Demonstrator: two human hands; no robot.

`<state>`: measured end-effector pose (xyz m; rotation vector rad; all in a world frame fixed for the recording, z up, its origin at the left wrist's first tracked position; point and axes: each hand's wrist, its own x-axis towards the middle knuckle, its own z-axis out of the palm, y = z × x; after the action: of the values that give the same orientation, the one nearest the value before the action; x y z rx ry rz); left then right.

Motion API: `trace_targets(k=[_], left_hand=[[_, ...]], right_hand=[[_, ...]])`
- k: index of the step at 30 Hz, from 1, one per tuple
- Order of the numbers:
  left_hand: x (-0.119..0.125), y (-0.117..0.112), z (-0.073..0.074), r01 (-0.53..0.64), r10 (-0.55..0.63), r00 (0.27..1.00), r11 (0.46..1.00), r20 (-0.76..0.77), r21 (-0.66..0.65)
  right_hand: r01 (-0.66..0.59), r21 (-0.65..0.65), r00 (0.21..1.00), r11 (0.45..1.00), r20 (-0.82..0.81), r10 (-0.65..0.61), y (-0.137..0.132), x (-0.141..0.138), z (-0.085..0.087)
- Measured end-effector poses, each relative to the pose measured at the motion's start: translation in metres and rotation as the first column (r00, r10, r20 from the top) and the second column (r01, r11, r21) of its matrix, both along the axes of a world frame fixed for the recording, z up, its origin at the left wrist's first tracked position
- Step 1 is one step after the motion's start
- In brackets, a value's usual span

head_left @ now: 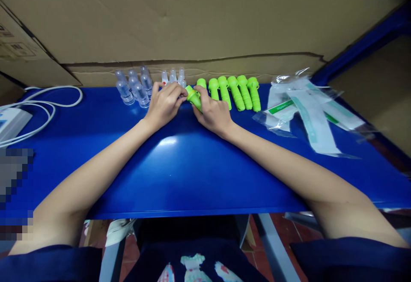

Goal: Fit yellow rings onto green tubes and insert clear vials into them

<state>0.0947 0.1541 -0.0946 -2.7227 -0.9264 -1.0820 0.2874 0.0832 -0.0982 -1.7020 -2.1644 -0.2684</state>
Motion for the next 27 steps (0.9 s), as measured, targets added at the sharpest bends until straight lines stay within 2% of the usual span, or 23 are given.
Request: trace_targets(k=[7, 13, 17, 22, 27], left_hand=[[-0.002, 0.005, -0.005, 0.017, -0.016, 0.999, 1.0, -0.042, 0.016], [-0.005, 0.008, -0.001, 0.045, -0.041, 0.995, 0.998, -0.092, 0.042], [-0.005, 0.01, -0.002, 0.06, -0.058, 0.996, 0.998, -0.07, 0.026], [0.001, 0.006, -0.005, 0.004, -0.003, 1.0, 0.999, -0.001, 0.044], [0.003, -0.001, 0.001, -0.089, 0.089, 0.996, 0.993, 0.007, 0.078]], right_hand=[[0.011, 0.026, 0.999, 1.0, 0.044, -0.012, 0.002, 0.001, -0.003], [0.007, 0.035, 0.999, 0.999, 0.053, -0.009, 0.001, 0.002, -0.003], [0.003, 0.023, 0.999, 1.0, 0.048, -0.004, 0.0, 0.001, 0.0], [0.051, -0.055, 0.998, 0.997, 0.029, -0.05, -0.005, -0.006, 0.007], [0.098, -0.108, 0.995, 0.989, -0.023, -0.101, -0.009, -0.013, 0.013]])
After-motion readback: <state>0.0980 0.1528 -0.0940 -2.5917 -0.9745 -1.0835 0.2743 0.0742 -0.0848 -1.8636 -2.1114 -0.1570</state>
